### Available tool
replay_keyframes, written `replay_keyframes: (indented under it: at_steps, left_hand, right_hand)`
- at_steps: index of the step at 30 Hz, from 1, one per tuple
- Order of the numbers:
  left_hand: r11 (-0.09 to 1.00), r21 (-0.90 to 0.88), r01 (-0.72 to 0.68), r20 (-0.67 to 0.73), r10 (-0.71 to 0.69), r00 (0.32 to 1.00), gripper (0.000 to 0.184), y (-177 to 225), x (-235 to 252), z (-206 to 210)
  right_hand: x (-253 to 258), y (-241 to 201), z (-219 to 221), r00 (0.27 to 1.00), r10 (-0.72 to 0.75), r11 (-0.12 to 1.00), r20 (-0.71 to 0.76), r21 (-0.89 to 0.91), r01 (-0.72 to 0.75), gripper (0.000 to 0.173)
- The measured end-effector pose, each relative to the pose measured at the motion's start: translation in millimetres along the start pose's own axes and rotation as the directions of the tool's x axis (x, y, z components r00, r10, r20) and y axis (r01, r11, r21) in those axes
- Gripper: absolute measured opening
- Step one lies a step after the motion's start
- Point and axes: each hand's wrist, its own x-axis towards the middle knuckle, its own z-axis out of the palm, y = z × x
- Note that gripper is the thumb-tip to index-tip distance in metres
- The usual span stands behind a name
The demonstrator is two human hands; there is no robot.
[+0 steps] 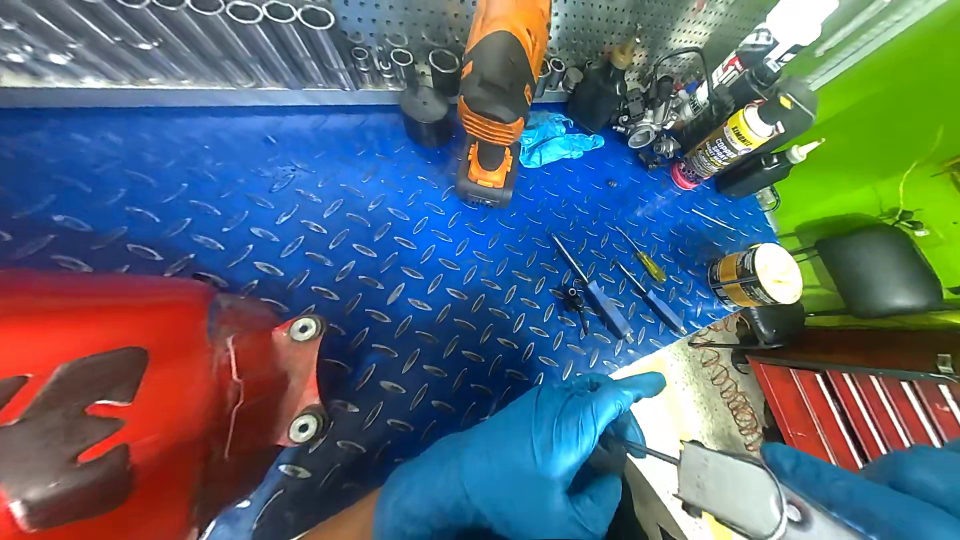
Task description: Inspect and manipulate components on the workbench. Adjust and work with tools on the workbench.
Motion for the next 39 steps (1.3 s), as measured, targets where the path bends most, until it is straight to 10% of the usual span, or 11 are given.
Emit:
replay_keyframes:
  at_steps: [39]
  left_hand:
    - [0.995,-0.04,-0.09,-0.142,0.084,0.986,0.025,-7.3,-2.4,7.4]
  right_hand:
    - [51.3,-1.7,-26.4,0.98,-0.113,0.989,0.161,-0.079,0.127,0.046]
